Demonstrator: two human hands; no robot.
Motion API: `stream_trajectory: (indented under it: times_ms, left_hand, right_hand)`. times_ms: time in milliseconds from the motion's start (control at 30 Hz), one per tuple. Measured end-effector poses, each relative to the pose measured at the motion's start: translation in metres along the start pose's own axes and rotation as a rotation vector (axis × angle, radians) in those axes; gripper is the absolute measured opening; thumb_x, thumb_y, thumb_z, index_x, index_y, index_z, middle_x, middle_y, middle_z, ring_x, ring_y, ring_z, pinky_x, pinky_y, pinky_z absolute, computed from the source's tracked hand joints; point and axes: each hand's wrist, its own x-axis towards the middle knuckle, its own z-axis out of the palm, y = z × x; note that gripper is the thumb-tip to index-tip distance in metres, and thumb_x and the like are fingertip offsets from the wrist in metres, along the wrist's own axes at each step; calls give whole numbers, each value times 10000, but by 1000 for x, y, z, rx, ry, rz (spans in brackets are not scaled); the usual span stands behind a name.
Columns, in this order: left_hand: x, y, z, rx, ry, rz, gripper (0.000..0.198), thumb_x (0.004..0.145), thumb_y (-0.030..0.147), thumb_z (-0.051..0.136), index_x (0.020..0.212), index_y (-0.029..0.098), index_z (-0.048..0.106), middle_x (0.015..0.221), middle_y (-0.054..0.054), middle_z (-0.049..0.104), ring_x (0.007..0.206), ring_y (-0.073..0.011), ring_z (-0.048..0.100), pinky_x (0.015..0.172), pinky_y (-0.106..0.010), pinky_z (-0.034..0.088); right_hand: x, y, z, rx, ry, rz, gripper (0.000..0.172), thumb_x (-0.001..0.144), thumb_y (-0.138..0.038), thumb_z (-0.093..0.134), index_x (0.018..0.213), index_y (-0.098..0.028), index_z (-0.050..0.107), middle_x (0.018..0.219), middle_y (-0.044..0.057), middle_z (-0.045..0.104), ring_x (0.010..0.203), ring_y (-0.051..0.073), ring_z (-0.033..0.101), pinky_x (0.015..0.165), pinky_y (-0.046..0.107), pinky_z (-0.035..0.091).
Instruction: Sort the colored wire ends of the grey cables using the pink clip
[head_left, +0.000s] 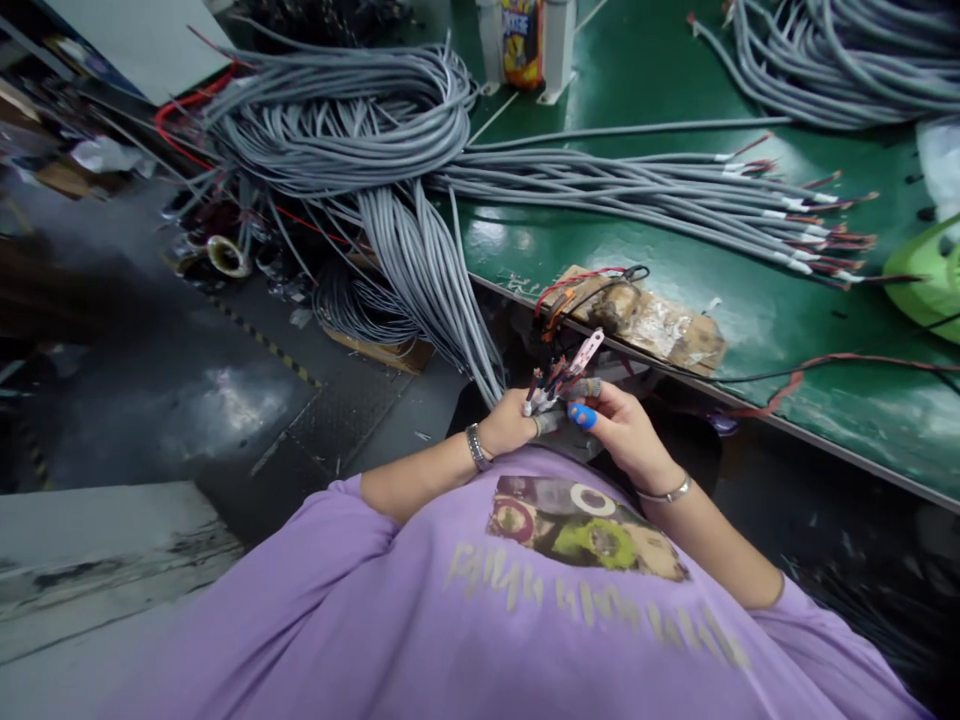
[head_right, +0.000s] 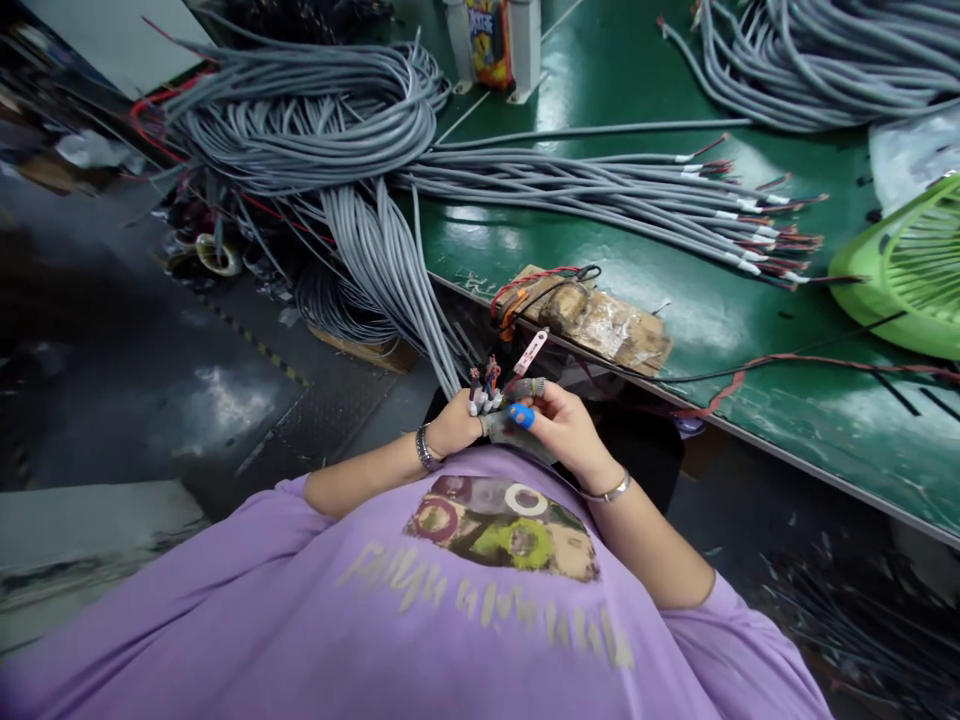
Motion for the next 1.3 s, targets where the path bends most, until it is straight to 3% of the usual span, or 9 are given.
stream_trajectory:
  times_ms: [167,333,433,600,733,833,1033,1133,1300]
  left_hand:
    - [-3,-5,-1,76,-71,28,408,594,443,867,828,140,726,755,-21,707,695,-150,643,724,-283,547]
    - [-6,-3,-6,-33,-4,45,479,733,574,738,926,135,727,843,-97,741,718,-182,688,690,-300,556]
    - [-5,3,-5,-41,47,95,463,755,580,718,878,134,727,804,-84,739,720,-170,680,731,-299,557]
    - [-5,14,1,25,2,61,458,729,584,737,750,130,679,682,-43,698,626,-130,637,657,-254,538]
    - [-9,16,3,119,80,-9,452,730,549,747,633,138,583,535,-2,599,459,-89,558,483,-205,450]
    - [-13,16,4,137,123,-12,407,708,475,785,640,152,547,508,25,567,401,-77,516,432,-200,412]
    - [-12,17,-1,52,69,-91,353,660,430,822,658,131,636,572,-35,666,506,-137,636,538,-240,524]
    - [-11,16,-4,7,54,-58,342,704,449,787,662,129,674,609,-56,694,546,-150,660,581,-256,546]
    - [-10,11,-3,-65,153,-23,361,722,467,768,638,129,670,609,-60,697,542,-158,665,568,-270,557]
  right_hand:
    - [1,-2,13,-31,132,-69,283,662,-416,841,748,-206,672,695,2,648,623,134,546,589,273,483]
    - [2,-3,2,-15,196,-50,253,696,-409,802,742,-196,674,642,-16,616,565,107,504,551,254,443]
    - [1,-4,-2,-56,114,-47,250,701,-404,795,768,-188,688,679,-2,642,593,114,530,579,264,454]
    - [3,-4,4,-60,-21,28,286,722,-439,766,800,-177,679,683,17,662,594,127,548,544,262,426]
    - [10,1,10,67,83,107,321,631,-411,820,741,-174,634,547,-48,538,484,77,413,463,226,346]
    - [14,3,14,179,119,175,352,583,-388,851,707,-174,601,525,-63,514,457,63,393,439,212,320]
    - [16,-9,24,146,34,140,378,605,-435,867,718,-174,618,546,-32,564,450,81,446,432,233,359]
    - [15,-12,26,128,28,106,397,631,-482,853,698,-181,602,534,-28,557,448,94,471,436,248,387]
    - [16,1,23,130,92,67,362,658,-454,848,716,-179,620,546,-34,546,463,77,437,442,231,355]
